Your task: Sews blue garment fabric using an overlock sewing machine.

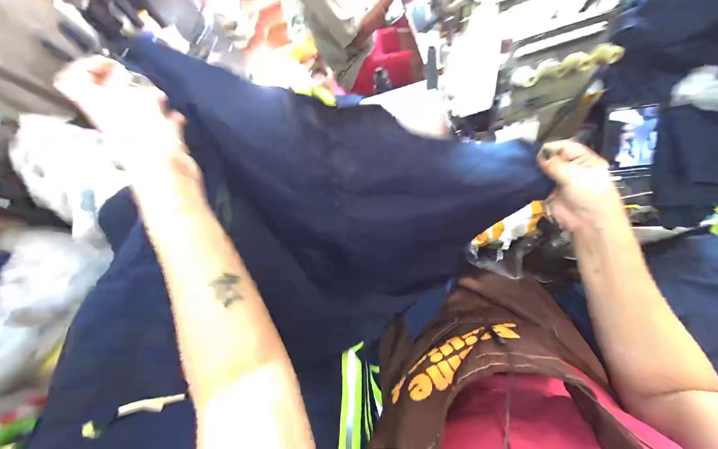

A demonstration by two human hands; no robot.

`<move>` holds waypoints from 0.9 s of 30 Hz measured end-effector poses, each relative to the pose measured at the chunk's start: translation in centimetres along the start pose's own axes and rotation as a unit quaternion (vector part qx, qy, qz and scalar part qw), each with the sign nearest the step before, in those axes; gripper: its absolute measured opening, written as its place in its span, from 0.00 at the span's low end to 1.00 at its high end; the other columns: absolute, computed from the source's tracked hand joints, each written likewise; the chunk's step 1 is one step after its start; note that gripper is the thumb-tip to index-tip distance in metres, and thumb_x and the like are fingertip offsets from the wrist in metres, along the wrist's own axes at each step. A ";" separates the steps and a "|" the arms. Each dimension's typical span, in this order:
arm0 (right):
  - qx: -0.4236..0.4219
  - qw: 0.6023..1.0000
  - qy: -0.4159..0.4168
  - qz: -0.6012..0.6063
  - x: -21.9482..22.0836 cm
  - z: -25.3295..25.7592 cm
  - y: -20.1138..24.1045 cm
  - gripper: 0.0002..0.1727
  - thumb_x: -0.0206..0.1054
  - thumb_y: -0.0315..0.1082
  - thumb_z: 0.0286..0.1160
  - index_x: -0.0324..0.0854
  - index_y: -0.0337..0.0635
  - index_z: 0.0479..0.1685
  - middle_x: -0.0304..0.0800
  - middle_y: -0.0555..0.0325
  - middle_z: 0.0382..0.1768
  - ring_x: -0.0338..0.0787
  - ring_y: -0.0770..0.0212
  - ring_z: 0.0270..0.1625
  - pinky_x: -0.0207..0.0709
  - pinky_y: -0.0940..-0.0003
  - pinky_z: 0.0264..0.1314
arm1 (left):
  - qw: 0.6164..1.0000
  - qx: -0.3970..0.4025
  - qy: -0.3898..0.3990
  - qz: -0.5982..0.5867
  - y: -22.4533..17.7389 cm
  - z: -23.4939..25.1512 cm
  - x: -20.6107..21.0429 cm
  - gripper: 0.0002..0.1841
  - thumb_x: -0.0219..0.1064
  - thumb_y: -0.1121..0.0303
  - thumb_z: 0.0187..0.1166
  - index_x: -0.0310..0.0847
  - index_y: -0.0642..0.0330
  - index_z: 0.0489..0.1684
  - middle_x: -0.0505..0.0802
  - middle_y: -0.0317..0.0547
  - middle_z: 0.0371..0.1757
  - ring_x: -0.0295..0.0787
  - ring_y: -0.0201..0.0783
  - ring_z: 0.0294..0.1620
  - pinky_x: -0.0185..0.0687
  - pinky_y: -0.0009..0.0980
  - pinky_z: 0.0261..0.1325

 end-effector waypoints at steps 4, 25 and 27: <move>-0.015 0.996 0.015 -0.083 -0.2 -1.9 -2.3 0.07 0.63 0.33 0.85 0.87 0.46 0.46 0.89 0.69 0.38 0.85 0.76 0.37 0.81 0.76 0.39 | 0.927 0.206 0.310 0.047 -1.0 -11.4 14.8 0.21 0.63 0.73 0.81 0.76 0.71 0.72 0.86 0.57 0.72 0.83 0.41 0.73 0.79 0.41 0.75; 0.215 0.969 0.124 0.020 2.3 0.3 -7.7 0.14 0.52 0.32 0.90 0.84 0.38 0.50 0.89 0.60 0.36 0.87 0.71 0.37 0.83 0.70 0.42 | 0.873 0.335 0.352 0.043 2.2 -16.4 26.7 0.07 0.70 0.74 0.77 0.93 0.65 0.43 0.93 0.52 0.42 0.89 0.40 0.48 0.83 0.34 0.58; 0.259 0.957 0.115 0.057 1.8 -0.4 -7.4 0.16 0.48 0.34 0.93 0.82 0.39 0.51 0.89 0.62 0.37 0.89 0.70 0.39 0.86 0.70 0.43 | 0.892 0.286 0.345 0.063 4.2 -16.2 27.0 0.07 0.69 0.72 0.78 0.93 0.62 0.44 0.92 0.49 0.42 0.88 0.37 0.48 0.82 0.33 0.57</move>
Point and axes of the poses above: each hand's wrist, its own z-axis towards the middle knuckle, its own x-axis out of the palm, y = z × x, the point moved 1 cm from there along z, towards the middle knuckle
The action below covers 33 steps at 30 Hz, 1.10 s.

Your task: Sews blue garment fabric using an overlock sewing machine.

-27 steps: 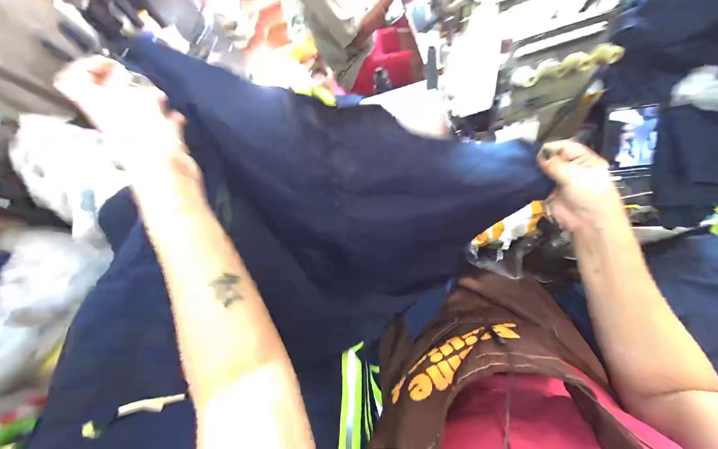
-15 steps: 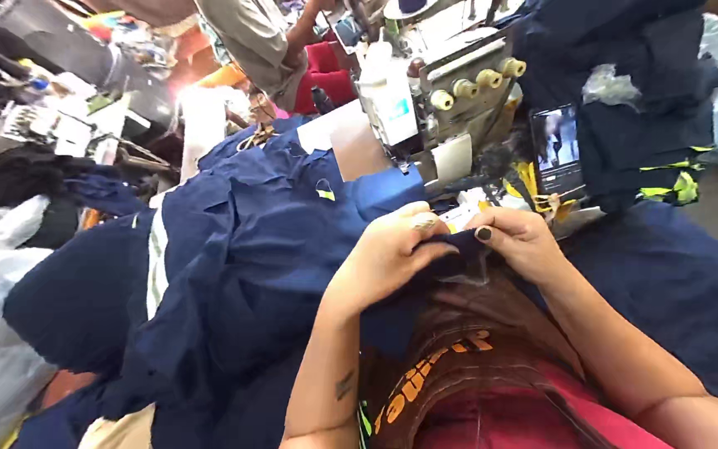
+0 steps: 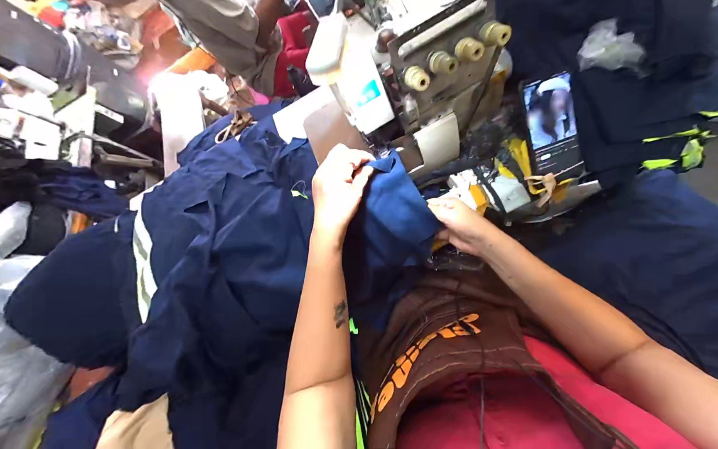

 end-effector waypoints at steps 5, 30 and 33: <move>0.027 0.997 -0.008 0.074 -0.6 -1.1 -0.1 0.17 0.50 0.39 0.94 0.82 0.39 0.55 0.92 0.59 0.41 0.93 0.67 0.39 0.90 0.68 0.46 | 0.999 -0.033 0.007 -0.018 0.8 0.0 -0.1 0.07 0.69 0.72 0.78 0.93 0.61 0.44 0.92 0.47 0.43 0.87 0.34 0.50 0.79 0.29 0.59; -0.070 0.993 -0.094 -0.013 -0.7 -3.6 -4.3 0.03 0.77 0.21 0.63 0.88 0.35 0.31 0.94 0.57 0.33 0.94 0.65 0.32 0.92 0.68 0.41 | 0.990 -0.122 0.069 -0.027 -2.2 0.4 -1.3 0.04 0.74 0.69 0.73 0.93 0.59 0.37 0.96 0.39 0.41 0.91 0.26 0.43 0.85 0.29 0.54; -0.066 0.993 -0.096 -0.011 -0.6 -3.5 -4.4 0.04 0.76 0.21 0.64 0.88 0.36 0.31 0.95 0.59 0.32 0.93 0.66 0.30 0.92 0.70 0.39 | 0.988 -0.141 0.066 -0.004 -2.3 0.4 -1.3 0.05 0.73 0.69 0.75 0.93 0.59 0.39 0.96 0.42 0.42 0.91 0.28 0.45 0.85 0.31 0.56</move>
Point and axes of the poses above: each hand's wrist, its own z-axis towards the middle knuckle, its own x-axis out of the palm, y = z × x, the point moved 1 cm from there along z, towards the middle knuckle
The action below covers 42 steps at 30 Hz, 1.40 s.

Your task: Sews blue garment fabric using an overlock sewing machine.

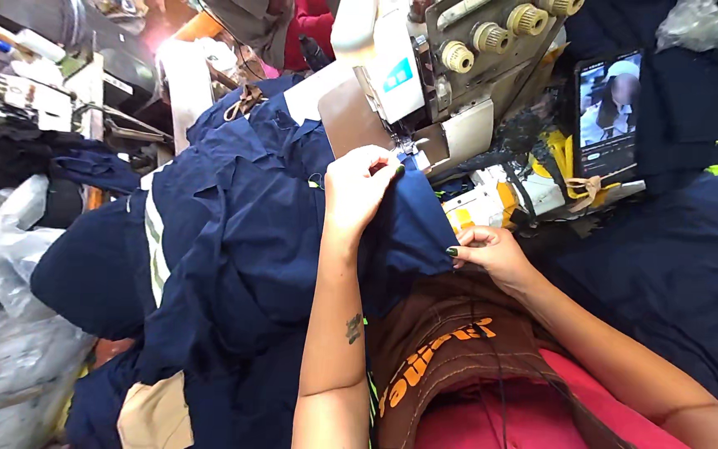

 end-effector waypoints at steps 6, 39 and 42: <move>0.000 1.000 0.001 0.016 0.4 0.3 0.3 0.04 0.75 0.21 0.66 0.86 0.37 0.33 0.94 0.60 0.27 0.92 0.67 0.26 0.91 0.71 0.36 | 0.999 -0.005 -0.005 0.045 0.0 1.1 0.4 0.06 0.71 0.69 0.77 0.93 0.59 0.39 0.95 0.43 0.40 0.91 0.34 0.41 0.84 0.36 0.50; -0.236 0.953 -0.017 -0.188 4.0 8.1 6.4 0.14 0.64 0.26 0.81 0.90 0.44 0.59 0.93 0.63 0.28 0.89 0.72 0.24 0.87 0.75 0.28 | 0.977 -0.041 -0.022 0.206 4.4 8.7 1.4 0.19 0.59 0.64 0.87 0.82 0.71 0.64 0.91 0.66 0.61 0.88 0.62 0.67 0.78 0.59 0.71; -0.250 0.945 -0.038 -0.206 4.1 8.0 5.8 0.12 0.64 0.30 0.84 0.90 0.45 0.58 0.92 0.64 0.27 0.89 0.73 0.25 0.87 0.76 0.30 | 0.968 -0.091 -0.015 0.232 6.4 11.5 1.0 0.21 0.62 0.66 0.84 0.79 0.69 0.71 0.88 0.65 0.68 0.85 0.62 0.71 0.74 0.60 0.75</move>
Point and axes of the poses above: each hand's wrist, its own z-axis towards the middle knuckle, its own x-axis out of the palm, y = z × x, the point moved 1 cm from there along z, towards the middle knuckle
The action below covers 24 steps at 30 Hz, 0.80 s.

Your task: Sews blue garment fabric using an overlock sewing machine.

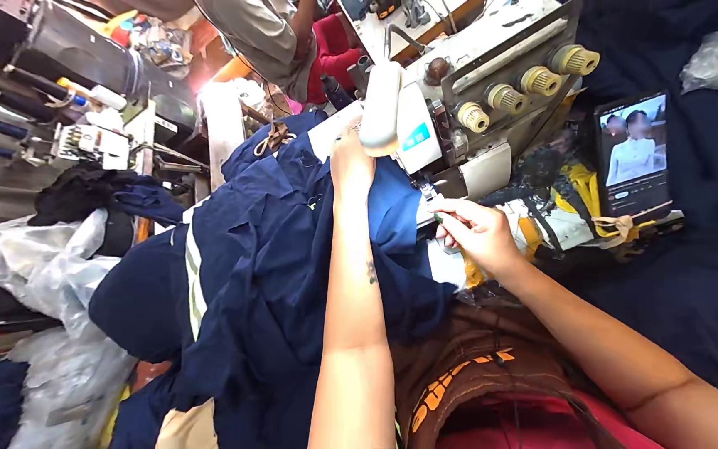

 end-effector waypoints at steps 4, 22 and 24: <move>0.032 0.999 0.028 -0.020 -0.2 0.1 0.8 0.13 0.62 0.31 0.85 0.90 0.46 0.59 0.92 0.65 0.26 0.89 0.74 0.24 0.86 0.78 0.30 | 0.994 -0.103 -0.034 0.014 2.1 -0.1 -0.5 0.21 0.54 0.60 0.91 0.87 0.68 0.60 0.90 0.64 0.64 0.84 0.61 0.71 0.75 0.60 0.72; -0.034 0.953 0.112 -0.279 -2.9 -0.9 3.5 0.11 0.68 0.27 0.76 0.90 0.44 0.54 0.92 0.52 0.58 0.94 0.48 0.51 0.87 0.40 0.49 | 0.861 0.111 -0.329 -0.371 -6.4 -21.3 -5.3 0.07 0.63 0.79 0.81 0.84 0.70 0.49 0.82 0.49 0.55 0.86 0.29 0.42 0.91 0.24 0.40; -0.058 0.948 0.046 -0.310 -3.0 -1.9 3.2 0.17 0.75 0.25 0.67 0.89 0.44 0.57 0.90 0.50 0.60 0.93 0.44 0.54 0.87 0.39 0.51 | 0.857 0.160 -0.311 -0.379 -8.2 -21.5 -4.0 0.06 0.64 0.76 0.82 0.87 0.64 0.47 0.82 0.47 0.55 0.85 0.31 0.52 0.89 0.26 0.54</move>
Point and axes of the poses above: each hand's wrist, its own z-axis towards the middle knuckle, its own x-axis out of the palm, y = z × x, the point moved 1 cm from there along z, towards the middle knuckle
